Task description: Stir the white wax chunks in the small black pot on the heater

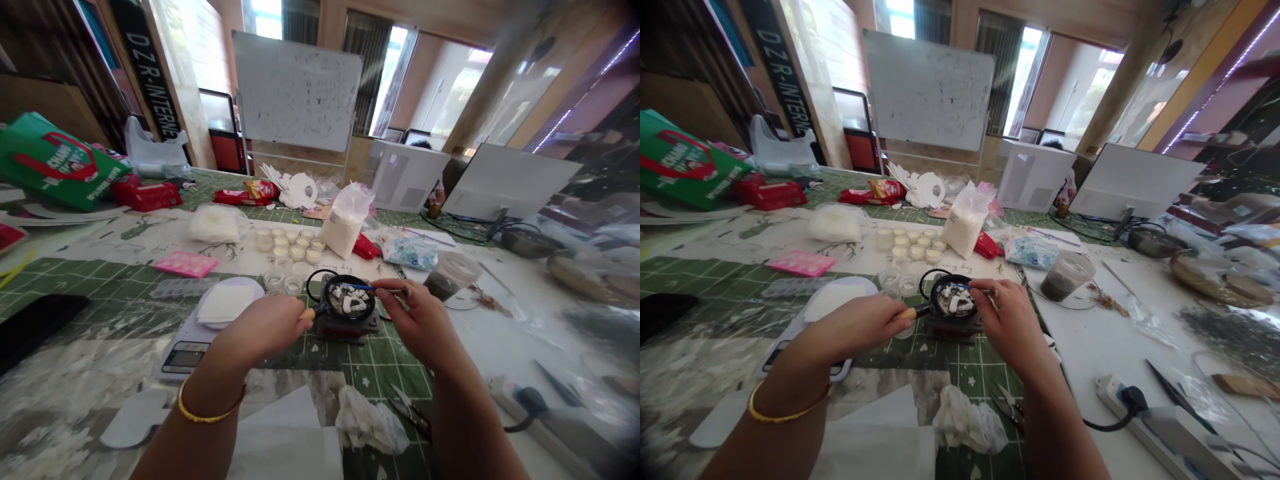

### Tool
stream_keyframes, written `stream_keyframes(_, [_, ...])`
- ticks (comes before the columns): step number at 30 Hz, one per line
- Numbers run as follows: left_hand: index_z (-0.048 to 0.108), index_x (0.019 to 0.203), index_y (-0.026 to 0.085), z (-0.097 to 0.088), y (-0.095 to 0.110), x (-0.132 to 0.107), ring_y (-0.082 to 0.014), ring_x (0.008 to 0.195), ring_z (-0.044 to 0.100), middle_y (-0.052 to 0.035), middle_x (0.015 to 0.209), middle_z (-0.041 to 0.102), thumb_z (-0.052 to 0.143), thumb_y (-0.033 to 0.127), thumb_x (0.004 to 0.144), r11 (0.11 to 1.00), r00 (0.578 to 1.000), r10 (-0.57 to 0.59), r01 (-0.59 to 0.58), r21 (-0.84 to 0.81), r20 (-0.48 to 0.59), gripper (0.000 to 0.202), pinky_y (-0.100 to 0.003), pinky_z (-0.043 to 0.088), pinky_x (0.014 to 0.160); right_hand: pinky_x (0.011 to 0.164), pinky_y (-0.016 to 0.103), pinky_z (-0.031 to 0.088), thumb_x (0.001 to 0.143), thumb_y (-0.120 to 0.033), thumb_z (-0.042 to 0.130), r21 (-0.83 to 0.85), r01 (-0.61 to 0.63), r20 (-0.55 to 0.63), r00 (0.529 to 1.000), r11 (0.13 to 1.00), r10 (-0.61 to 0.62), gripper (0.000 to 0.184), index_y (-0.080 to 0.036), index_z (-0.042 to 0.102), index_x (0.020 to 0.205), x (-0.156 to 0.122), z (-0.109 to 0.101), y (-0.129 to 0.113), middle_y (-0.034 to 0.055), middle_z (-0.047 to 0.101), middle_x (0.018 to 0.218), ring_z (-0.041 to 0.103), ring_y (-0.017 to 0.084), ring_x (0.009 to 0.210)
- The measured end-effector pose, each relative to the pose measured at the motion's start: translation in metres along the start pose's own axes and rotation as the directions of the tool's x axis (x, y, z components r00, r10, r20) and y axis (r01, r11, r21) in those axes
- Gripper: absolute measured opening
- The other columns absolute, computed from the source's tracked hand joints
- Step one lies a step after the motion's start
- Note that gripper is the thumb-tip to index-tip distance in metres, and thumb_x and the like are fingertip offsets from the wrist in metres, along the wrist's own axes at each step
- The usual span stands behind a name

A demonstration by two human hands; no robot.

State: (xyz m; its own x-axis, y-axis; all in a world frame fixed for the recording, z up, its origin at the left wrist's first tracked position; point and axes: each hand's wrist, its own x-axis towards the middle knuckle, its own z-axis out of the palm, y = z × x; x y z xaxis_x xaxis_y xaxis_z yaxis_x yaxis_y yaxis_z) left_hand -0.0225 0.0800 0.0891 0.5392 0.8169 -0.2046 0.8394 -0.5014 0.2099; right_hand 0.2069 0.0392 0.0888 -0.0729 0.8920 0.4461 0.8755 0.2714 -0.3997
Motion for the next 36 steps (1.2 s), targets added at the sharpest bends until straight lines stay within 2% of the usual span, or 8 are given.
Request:
stream_keyframes(4, [0.057, 0.068, 0.018, 0.0, 0.0, 0.0, -0.0176, 0.061, 0.054, -0.0069, 0.07, 0.062, 0.028, 0.047, 0.085, 1.0, 1.0, -0.008, 0.008, -0.002, 0.01, 0.044, -0.027, 0.029, 0.05, 0.078, 0.032, 0.041, 0.086, -0.033, 0.045, 0.009, -0.003, 0.109, 0.994, 1.0, 0.002, 0.023, -0.023, 0.064, 0.094, 0.002, 0.002, 0.0, 0.0029, 0.067, 0.089, 0.059, 0.019, 0.086])
stream_keyframes(8, [0.056, 0.069, 0.018, 0.0, 0.0, 0.0, -0.0185, 0.061, 0.054, -0.0065, 0.071, 0.062, 0.028, 0.047, 0.085, 1.0, 1.0, 0.002, -0.002, 0.0, -0.002, 0.043, -0.028, 0.028, 0.05, 0.077, 0.033, 0.039, 0.086, -0.034, 0.043, -0.084, -0.036, -0.033, 0.999, 0.996, 0.034, 0.024, -0.023, 0.063, 0.092, 0.003, -0.002, 0.004, 0.0029, 0.067, 0.085, 0.059, 0.02, 0.084])
stream_keyframes(12, [0.057, 0.069, 0.018, 0.0, 0.001, -0.001, -0.0191, 0.062, 0.055, -0.0073, 0.071, 0.063, 0.029, 0.046, 0.085, 1.0, 1.0, -0.003, 0.003, 0.0, 0.0, 0.044, -0.028, 0.029, 0.051, 0.076, 0.033, 0.038, 0.086, -0.033, 0.044, -0.152, -0.014, 0.013, 1.0, 0.988, 0.016, 0.022, -0.023, 0.064, 0.087, 0.0, -0.007, 0.006, 0.0021, 0.067, 0.079, 0.059, 0.02, 0.08])
stream_keyframes(17, [0.059, 0.07, 0.018, -0.002, 0.002, 0.0, -0.0186, 0.062, 0.055, -0.0078, 0.071, 0.062, 0.029, 0.047, 0.085, 1.0, 1.0, -0.013, 0.013, -0.009, 0.02, 0.045, -0.028, 0.031, 0.051, 0.075, 0.031, 0.039, 0.086, -0.034, 0.043, -0.133, -0.006, -0.025, 1.0, 0.991, 0.003, 0.023, -0.022, 0.063, 0.087, -0.002, -0.01, 0.004, 0.0021, 0.067, 0.081, 0.058, 0.019, 0.082])
stream_keyframes(21, [0.06, 0.071, 0.018, -0.001, 0.001, 0.0, -0.0185, 0.063, 0.055, -0.0076, 0.072, 0.062, 0.03, 0.045, 0.085, 1.0, 1.0, -0.021, 0.021, -0.007, 0.021, 0.043, -0.027, 0.033, 0.053, 0.073, 0.031, 0.039, 0.086, -0.033, 0.044, -0.117, 0.004, 0.03, 1.0, 0.993, 0.0, 0.022, -0.022, 0.062, 0.079, -0.003, -0.012, 0.002, 0.0005, 0.066, 0.077, 0.058, 0.018, 0.077])
stream_keyframes(25, [0.059, 0.07, 0.018, -0.001, 0.002, 0.0, -0.0191, 0.063, 0.055, -0.0068, 0.071, 0.063, 0.03, 0.044, 0.085, 1.0, 1.0, -0.006, 0.006, 0.007, 0.016, 0.042, -0.027, 0.031, 0.051, 0.077, 0.03, 0.039, 0.086, -0.032, 0.046, -0.041, 0.024, -0.059, 0.998, 0.999, -0.026, 0.019, -0.022, 0.061, 0.085, -0.005, -0.009, -0.002, 0.0009, 0.066, 0.083, 0.058, 0.017, 0.082])
stream_keyframes(30, [0.059, 0.07, 0.018, -0.001, 0.003, 0.0, -0.0189, 0.063, 0.055, -0.0069, 0.071, 0.062, 0.029, 0.046, 0.085, 1.0, 1.0, -0.021, 0.021, 0.002, 0.015, 0.043, -0.027, 0.032, 0.052, 0.08, 0.031, 0.04, 0.086, -0.033, 0.046, 0.064, 0.031, 0.115, 0.993, 0.997, -0.038, 0.02, -0.023, 0.062, 0.092, 0.0, 0.002, -0.002, 0.0009, 0.066, 0.089, 0.058, 0.016, 0.085])
stream_keyframes(36, [0.06, 0.071, 0.018, 0.0, 0.001, 0.001, -0.0184, 0.062, 0.055, -0.0069, 0.071, 0.062, 0.03, 0.047, 0.084, 1.0, 1.0, -0.022, 0.022, -0.012, 0.017, 0.044, -0.027, 0.034, 0.053, 0.078, 0.032, 0.04, 0.086, -0.034, 0.046, -0.002, -0.015, 0.066, 0.998, 1.0, 0.015, 0.022, -0.025, 0.063, 0.094, 0.005, 0.004, 0.005, 0.001, 0.067, 0.088, 0.059, 0.018, 0.084])
